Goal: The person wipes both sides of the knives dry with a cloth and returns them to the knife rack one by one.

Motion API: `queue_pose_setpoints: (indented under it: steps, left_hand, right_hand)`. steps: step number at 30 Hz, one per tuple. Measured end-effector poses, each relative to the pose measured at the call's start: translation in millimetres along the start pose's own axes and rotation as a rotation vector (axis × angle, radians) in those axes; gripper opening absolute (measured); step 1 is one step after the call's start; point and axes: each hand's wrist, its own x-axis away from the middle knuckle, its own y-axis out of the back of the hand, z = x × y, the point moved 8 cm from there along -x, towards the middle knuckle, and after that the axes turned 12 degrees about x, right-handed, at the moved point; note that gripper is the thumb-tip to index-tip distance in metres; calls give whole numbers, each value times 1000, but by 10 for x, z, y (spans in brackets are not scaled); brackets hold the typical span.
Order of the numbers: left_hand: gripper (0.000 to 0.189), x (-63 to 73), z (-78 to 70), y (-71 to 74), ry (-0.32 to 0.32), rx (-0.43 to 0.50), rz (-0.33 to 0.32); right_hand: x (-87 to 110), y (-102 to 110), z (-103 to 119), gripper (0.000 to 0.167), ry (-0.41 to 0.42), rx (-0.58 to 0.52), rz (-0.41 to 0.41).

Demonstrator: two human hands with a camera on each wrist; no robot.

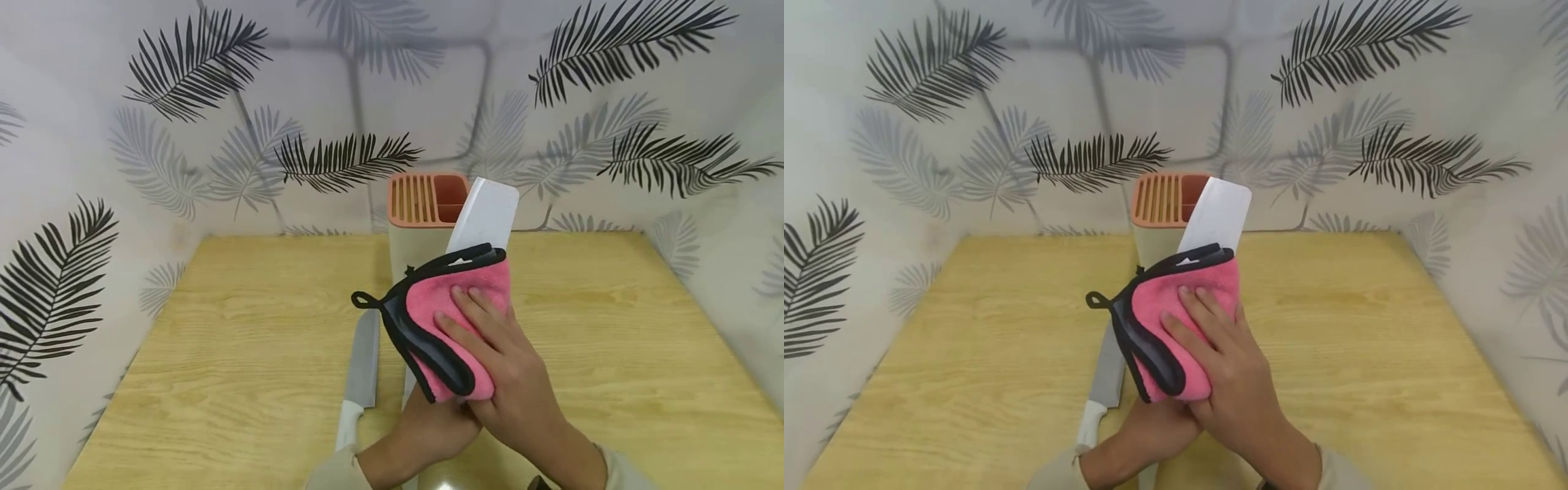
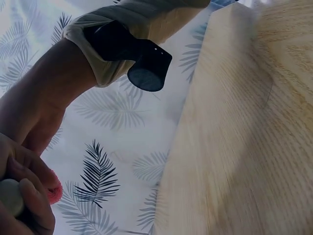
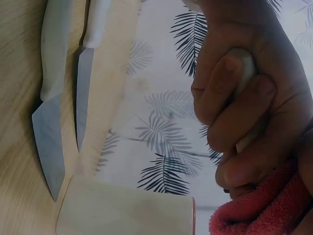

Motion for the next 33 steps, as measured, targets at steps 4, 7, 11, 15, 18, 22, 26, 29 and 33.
queue_pose_setpoints:
  steps: [4,7,11,15,18,22,26,29,33]
  left_hand:
    - [38,-38,9,54,-45,184,-102]
    - [29,-44,40,64,-34,265,-124]
    - [19,-2,91,52,37,325,-104]
    - [24,46,112,33,84,352,-89]
    - [28,75,118,-8,104,358,-69]
    - [28,114,116,-51,125,334,-47]
    - [30,143,114,-77,137,317,-30]
    - [30,161,127,-112,154,331,-4]
    - [24,183,183,-189,231,420,52]
  right_hand:
    - [-98,-6,-71,51,16,-14,-50]
    - [-168,-28,-137,49,9,-20,-60]
    - [-214,-62,-210,39,-11,-28,-58]
    - [-263,-66,-315,39,-43,-46,-49]
    - [-324,-34,-419,46,-67,-52,-68]
    - [-416,-5,-600,53,-112,-49,-92]
    - [-499,-14,-832,49,-169,-36,-103]
    - [-534,4,-1087,37,-319,-97,-122]
    - [-518,219,-1397,13,-587,-381,-304]
